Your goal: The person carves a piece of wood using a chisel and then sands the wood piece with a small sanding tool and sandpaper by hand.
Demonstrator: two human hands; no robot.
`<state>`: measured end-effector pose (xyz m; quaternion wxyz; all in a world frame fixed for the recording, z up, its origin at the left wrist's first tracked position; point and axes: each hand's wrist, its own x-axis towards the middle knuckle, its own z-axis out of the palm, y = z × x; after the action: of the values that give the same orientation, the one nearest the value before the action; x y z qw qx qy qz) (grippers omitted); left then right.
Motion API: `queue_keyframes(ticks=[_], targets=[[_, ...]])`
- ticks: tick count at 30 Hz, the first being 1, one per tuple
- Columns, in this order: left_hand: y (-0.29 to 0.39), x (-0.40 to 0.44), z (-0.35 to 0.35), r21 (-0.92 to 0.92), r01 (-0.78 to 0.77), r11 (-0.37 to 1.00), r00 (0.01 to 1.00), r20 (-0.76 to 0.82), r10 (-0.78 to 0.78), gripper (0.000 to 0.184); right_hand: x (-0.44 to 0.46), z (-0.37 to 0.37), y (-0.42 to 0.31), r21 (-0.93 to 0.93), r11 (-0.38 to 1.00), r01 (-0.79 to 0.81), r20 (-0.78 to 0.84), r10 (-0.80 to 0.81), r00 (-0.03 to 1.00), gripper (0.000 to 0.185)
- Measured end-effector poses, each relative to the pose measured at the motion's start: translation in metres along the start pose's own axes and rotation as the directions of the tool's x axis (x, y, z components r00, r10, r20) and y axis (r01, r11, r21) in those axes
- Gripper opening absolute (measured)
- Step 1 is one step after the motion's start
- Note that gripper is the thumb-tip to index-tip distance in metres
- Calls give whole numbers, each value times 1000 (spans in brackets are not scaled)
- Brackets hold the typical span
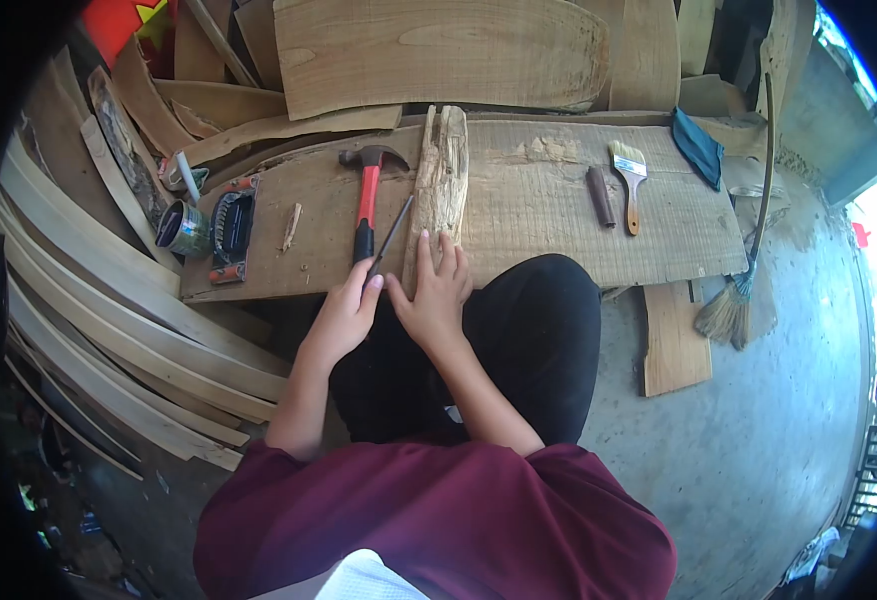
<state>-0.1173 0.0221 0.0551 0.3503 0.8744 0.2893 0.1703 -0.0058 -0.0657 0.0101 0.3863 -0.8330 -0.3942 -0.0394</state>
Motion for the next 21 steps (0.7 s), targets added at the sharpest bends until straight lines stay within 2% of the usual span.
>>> queue_keyframes(ticks=[5,7,11,18,21], targets=[[5,29,-26,124,16,992,996,88,-27,46,3,1,2,-8,1000,18,42,-18,999,90],[7,44,-34,160,43,986,976,203,-75,46,8,3,5,-32,999,29,16,-28,999,90],[-5,64,-30,146,-39,989,983,183,12,46,17,1,8,-25,999,23,29,-22,999,90],[2,91,-23,251,0,968,985,167,-43,46,31,6,9,1,1000,17,15,-17,1000,92],[-6,105,-15,286,-39,958,993,117,6,47,30,6,7,-28,1000,1,27,-1,1000,92]])
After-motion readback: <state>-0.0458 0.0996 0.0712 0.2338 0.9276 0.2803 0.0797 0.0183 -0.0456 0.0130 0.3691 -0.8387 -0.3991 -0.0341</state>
